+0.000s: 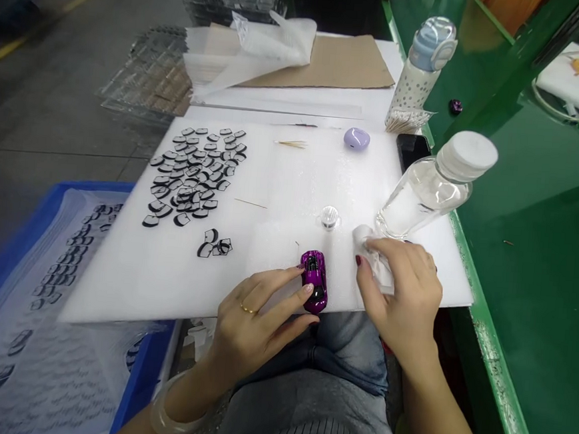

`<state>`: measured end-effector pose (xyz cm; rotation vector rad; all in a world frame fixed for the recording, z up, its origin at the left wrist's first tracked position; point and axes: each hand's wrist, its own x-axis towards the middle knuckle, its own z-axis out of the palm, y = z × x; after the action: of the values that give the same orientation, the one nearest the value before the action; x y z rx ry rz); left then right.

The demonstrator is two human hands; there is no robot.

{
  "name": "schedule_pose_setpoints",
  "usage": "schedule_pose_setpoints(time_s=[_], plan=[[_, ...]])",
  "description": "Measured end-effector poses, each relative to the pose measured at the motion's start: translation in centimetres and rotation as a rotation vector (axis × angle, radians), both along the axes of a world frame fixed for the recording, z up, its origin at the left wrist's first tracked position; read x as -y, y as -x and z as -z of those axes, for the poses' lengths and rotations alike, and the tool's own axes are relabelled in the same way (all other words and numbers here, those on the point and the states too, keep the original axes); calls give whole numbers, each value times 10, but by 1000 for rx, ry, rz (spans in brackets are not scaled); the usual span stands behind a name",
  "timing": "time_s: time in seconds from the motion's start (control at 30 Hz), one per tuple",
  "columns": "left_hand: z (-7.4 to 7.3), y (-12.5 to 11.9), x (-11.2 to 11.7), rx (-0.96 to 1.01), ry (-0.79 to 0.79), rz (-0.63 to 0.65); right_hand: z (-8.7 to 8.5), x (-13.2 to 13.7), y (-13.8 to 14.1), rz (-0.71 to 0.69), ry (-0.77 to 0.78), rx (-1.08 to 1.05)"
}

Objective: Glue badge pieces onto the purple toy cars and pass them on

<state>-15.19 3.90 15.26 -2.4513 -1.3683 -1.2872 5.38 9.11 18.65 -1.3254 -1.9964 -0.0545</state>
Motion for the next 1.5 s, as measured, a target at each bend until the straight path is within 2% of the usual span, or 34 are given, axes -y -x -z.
schedule_pose_setpoints(time_s=[0.13, 0.2, 0.27, 0.33, 0.43, 0.5, 0.63, 0.73, 0.83, 0.9, 0.93, 1.03, 1.07, 1.1, 1.13, 1.2, 1.23, 1.3, 1.43, 1.5], plan=[[1, 1, 0, -44, -23, -11, 15, 3, 2, 213, 31, -220], [5, 3, 1, -28, -44, -6, 19, -6, -2, 253, 107, -276], [11, 5, 1, -1, -78, 12, 15, -13, -6, 207, 180, -254], [15, 5, 2, 17, -114, 15, 6, -12, -6, 144, 158, -156], [14, 4, 2, 20, -107, -9, -10, 7, 3, 135, 39, -119], [10, 4, 4, 25, -54, -2, -13, 24, 13, 112, 35, -178], [-1, 10, 11, 188, 90, 51, 1, 42, 41, -23, 164, -83], [-3, 11, 13, 318, 139, -31, 11, 42, 60, 38, 109, -5], [1, 5, 9, 279, 137, -117, 10, 43, 62, 40, 110, -27], [5, -1, 6, 222, 104, -139, 7, 44, 41, 71, 153, -97], [7, -3, 5, 208, 86, -144, 5, 45, 21, 140, 166, -149], [11, -5, 4, 222, 62, -139, 7, 44, -69, 528, 115, -256], [12, -5, 5, 229, 61, -135, 10, 42, -103, 655, 93, -218], [13, -5, 5, 234, 60, -136, 15, 40, -134, 694, 171, -116], [13, -4, 5, 235, 62, -138, 20, 38, -161, 722, 180, -19], [12, -4, 5, 237, 72, -140, 33, 34, -191, 751, 152, 18], [11, -3, 5, 237, 83, -137, 39, 32, -192, 746, 125, 17], [9, -3, 6, 232, 104, -129, 48, 28, -174, 695, 98, -10], [7, -4, 7, 221, 113, -130, 55, 17, -110, 342, 250, -98], [6, -4, 8, 220, 115, -129, 54, 11, -93, 242, 317, -158]])
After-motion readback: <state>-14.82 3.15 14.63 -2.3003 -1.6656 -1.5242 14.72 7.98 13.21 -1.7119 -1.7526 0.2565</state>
